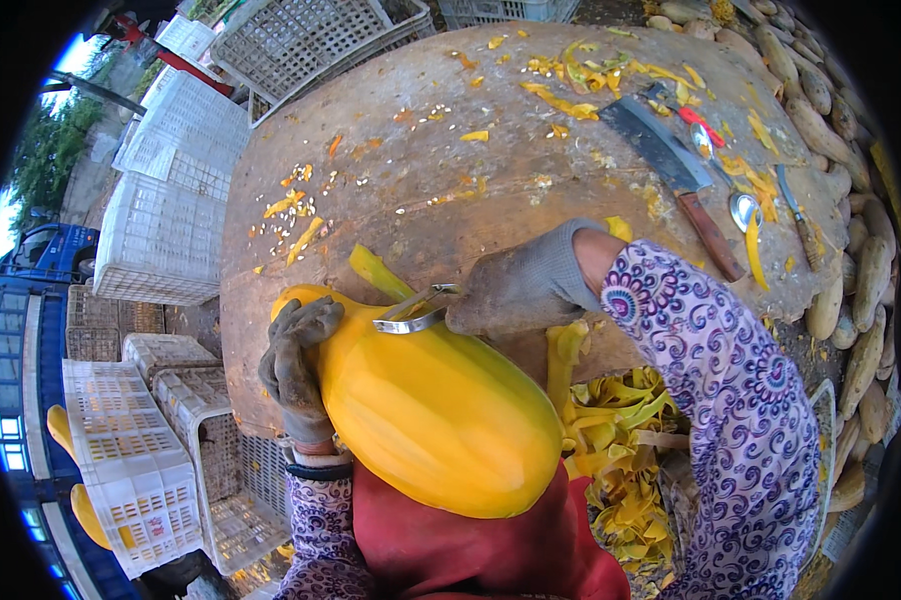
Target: The person peels a large yellow papaya using a metal peeler while holding it with gloved hands. The person rotates the fruit and removes the skin in long strips, accumulating peels on the wooden table.
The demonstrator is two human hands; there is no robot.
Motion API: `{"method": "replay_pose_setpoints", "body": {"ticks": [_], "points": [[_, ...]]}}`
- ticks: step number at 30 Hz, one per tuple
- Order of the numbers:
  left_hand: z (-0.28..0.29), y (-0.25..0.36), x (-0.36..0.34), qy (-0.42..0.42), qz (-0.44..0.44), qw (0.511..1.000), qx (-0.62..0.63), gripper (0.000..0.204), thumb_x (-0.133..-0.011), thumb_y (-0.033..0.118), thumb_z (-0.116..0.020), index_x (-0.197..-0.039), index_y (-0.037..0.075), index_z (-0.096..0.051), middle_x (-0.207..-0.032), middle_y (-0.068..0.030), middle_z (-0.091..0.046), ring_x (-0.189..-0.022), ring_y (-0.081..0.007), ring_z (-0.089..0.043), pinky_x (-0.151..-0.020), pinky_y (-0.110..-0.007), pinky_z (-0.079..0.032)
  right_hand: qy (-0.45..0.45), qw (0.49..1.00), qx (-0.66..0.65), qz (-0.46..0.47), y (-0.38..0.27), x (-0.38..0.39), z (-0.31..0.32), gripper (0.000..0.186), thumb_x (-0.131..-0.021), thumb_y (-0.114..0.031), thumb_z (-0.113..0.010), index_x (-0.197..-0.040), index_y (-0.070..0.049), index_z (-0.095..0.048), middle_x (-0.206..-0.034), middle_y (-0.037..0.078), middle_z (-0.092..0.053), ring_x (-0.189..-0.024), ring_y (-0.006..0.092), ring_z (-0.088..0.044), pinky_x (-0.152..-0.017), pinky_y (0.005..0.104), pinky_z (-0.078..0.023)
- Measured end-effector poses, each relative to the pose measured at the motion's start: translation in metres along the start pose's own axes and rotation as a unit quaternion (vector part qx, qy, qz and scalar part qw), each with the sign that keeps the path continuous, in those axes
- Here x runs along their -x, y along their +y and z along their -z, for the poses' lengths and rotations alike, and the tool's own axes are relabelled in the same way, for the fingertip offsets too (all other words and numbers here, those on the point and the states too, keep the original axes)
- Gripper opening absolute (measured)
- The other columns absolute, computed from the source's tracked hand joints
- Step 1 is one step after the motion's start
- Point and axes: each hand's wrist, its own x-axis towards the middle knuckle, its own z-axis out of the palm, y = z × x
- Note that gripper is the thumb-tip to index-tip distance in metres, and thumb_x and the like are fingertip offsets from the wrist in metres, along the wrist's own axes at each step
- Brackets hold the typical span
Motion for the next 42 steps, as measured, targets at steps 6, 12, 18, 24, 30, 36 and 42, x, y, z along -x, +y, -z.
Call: {"method": "replay_pose_setpoints", "body": {"ticks": [6, 12, 18, 24, 30, 36, 42], "points": [[0.001, 0.000, -0.002, -0.006, -0.014, 1.000, -0.012, 0.058, -0.105, 0.040, -0.034, -0.092, -0.002, -0.073, -0.099, -0.0143, -0.075, -0.105, -0.0293, -0.068, -0.112, -0.049, -0.036, -0.009, 1.000, 0.013, 0.011, 0.005, 0.032, -0.009, 0.058, -0.102, -0.050, -0.039, -0.105, 0.003, -0.064, -0.099, 0.026, -0.067, -0.089, 0.0357, -0.063, -0.084, 0.0472, -0.048], [0.000, 0.001, -0.002, 0.003, -0.021, 1.000, -0.022, 0.056, -0.104, 0.039, -0.035, -0.089, 0.000, -0.072, -0.097, -0.0135, -0.076, -0.105, -0.0295, -0.069, -0.111, -0.048, -0.037, 0.089, 0.992, -0.089, -0.023, 0.013, 0.084, -0.063, 0.036, -0.101, -0.035, -0.053, -0.092, -0.001, -0.059, -0.071, 0.020, -0.060, -0.064, 0.0340, -0.063, -0.061, 0.0442, -0.050], [-0.001, 0.003, -0.003, 0.002, -0.012, 1.000, 0.000, 0.055, -0.104, 0.039, -0.036, -0.088, 0.001, -0.072, -0.097, -0.0131, -0.076, -0.105, -0.0289, -0.068, -0.111, -0.048, -0.036, 0.246, 0.961, -0.113, -0.055, 0.008, 0.133, -0.154, 0.029, -0.094, -0.034, -0.060, -0.085, -0.006, -0.057, -0.063, 0.017, -0.058, -0.058, 0.0399, -0.062, -0.054, 0.0496, -0.049], [-0.002, 0.001, 0.000, 0.010, -0.002, 1.000, 0.027, 0.055, -0.104, 0.040, -0.036, -0.089, 0.001, -0.072, -0.097, -0.0135, -0.076, -0.105, -0.0288, -0.068, -0.112, -0.047, -0.036, 0.346, 0.919, -0.159, -0.097, -0.023, 0.154, -0.246, 0.017, -0.091, -0.023, -0.064, -0.089, -0.007, -0.059, -0.065, 0.016, -0.057, -0.058, 0.0318, -0.063, -0.048, 0.0434, -0.046], [-0.001, -0.002, 0.002, 0.016, -0.017, 1.000, -0.005, 0.056, -0.104, 0.042, -0.036, -0.089, 0.000, -0.072, -0.097, -0.0140, -0.075, -0.105, -0.0296, -0.068, -0.111, -0.048, -0.037, 0.473, 0.881, 0.025, 0.020, -0.002, 0.144, -0.217, 0.017, -0.090, -0.013, -0.065, -0.103, -0.003, -0.060, -0.083, 0.014, -0.061, -0.055, 0.0269, -0.062, -0.045, 0.0404, -0.046], [0.000, -0.004, 0.001, 0.012, -0.010, 0.999, 0.038, 0.058, -0.105, 0.041, -0.034, -0.089, -0.001, -0.071, -0.097, -0.0145, -0.075, -0.106, -0.0305, -0.068, -0.111, -0.049, -0.037, 0.187, 0.982, -0.018, -0.004, -0.002, 0.073, -0.058, 0.036, -0.097, -0.036, -0.054, -0.113, -0.005, -0.063, -0.105, 0.018, -0.067, -0.085, 0.0379, -0.068, -0.077, 0.0496, -0.055], [-0.002, -0.003, 0.000, 0.006, -0.015, 1.000, 0.017, 0.061, -0.106, 0.042, -0.033, -0.093, -0.003, -0.072, -0.099, -0.0150, -0.075, -0.107, -0.0311, -0.067, -0.112, -0.050, -0.036, 0.037, 0.998, 0.034, 0.022, -0.021, 0.025, -0.007, 0.060, -0.100, -0.052, -0.043, -0.112, 0.002, -0.067, -0.110, 0.025, -0.069, -0.102, 0.0401, -0.065, -0.089, 0.0469, -0.050]]}}
